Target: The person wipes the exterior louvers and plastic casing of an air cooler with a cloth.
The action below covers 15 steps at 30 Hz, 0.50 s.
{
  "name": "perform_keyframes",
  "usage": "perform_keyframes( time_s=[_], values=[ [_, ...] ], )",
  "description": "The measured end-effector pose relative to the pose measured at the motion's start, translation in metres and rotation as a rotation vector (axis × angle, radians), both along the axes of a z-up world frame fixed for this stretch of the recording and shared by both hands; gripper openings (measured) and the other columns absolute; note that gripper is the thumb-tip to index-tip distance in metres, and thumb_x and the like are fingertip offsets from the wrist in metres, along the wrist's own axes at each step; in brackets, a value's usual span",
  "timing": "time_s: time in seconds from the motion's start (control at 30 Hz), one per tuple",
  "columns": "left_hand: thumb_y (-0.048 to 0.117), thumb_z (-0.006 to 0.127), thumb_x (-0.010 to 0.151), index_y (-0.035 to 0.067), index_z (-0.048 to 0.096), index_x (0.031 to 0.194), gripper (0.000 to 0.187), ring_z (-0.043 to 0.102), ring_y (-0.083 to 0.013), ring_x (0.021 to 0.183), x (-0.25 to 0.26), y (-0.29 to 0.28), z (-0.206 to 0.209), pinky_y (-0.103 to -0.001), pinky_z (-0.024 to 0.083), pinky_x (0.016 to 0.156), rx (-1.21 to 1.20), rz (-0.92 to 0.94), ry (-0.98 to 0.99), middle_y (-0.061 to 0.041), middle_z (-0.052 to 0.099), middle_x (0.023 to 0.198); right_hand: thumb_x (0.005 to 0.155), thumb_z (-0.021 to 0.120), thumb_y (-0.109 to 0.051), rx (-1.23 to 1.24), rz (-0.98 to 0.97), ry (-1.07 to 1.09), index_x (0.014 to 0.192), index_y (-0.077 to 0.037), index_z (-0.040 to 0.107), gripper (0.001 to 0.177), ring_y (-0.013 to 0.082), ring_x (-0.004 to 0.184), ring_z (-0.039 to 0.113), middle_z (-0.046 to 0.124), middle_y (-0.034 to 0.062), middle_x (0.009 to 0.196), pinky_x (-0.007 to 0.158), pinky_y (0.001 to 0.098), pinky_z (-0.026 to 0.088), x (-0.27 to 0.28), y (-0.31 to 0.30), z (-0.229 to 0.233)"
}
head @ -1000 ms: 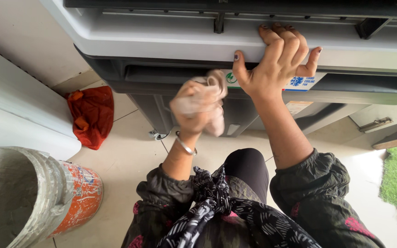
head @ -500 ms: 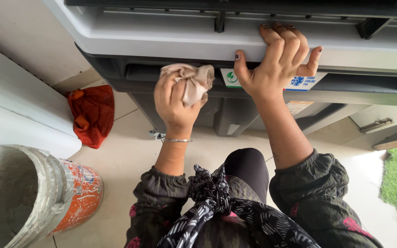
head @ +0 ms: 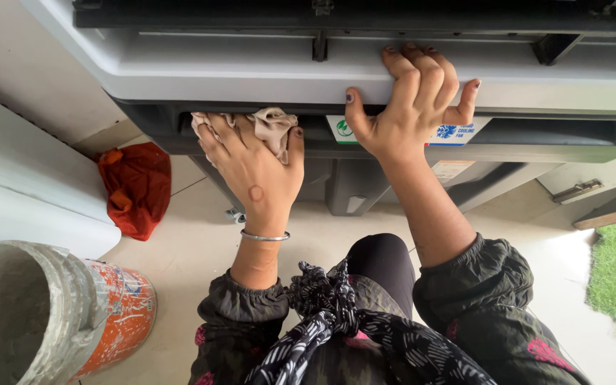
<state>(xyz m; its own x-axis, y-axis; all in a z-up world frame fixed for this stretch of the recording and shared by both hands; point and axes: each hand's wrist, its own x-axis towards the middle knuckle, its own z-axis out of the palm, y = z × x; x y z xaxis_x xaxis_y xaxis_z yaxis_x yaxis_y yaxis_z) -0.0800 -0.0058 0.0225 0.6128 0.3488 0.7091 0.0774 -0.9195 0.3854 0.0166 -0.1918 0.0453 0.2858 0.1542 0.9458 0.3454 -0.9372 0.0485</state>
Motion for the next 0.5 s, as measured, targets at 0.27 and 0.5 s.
perform_keyframes(
  time_s=[0.27, 0.5],
  values=[
    [0.04, 0.062, 0.101, -0.006, 0.063, 0.128, 0.054, 0.028, -0.0529, 0.147, 0.015, -0.036, -0.027, -0.066, 0.034, 0.116, 0.089, 0.147, 0.025, -0.025, 0.039, 0.153, 0.097, 0.06, -0.055, 0.005, -0.021, -0.005, 0.119, -0.014, 0.069, 0.048, 0.027, 0.129, 0.047, 0.057, 0.0036, 0.122, 0.118, 0.0559, -0.002, 0.001, 0.001, -0.001],
    [0.016, 0.07, 0.09, 0.008, 0.07, 0.114, 0.026, 0.052, -0.0333, 0.134, 0.014, -0.067, -0.034, -0.047, 0.036, 0.104, -0.067, -0.143, -0.211, -0.006, 0.062, 0.133, 0.097, 0.059, -0.055, 0.007, -0.008, -0.026, 0.118, -0.013, 0.07, 0.048, 0.027, 0.128, 0.048, 0.058, 0.0037, 0.12, 0.118, 0.0546, -0.003, 0.004, 0.001, -0.002]
  ],
)
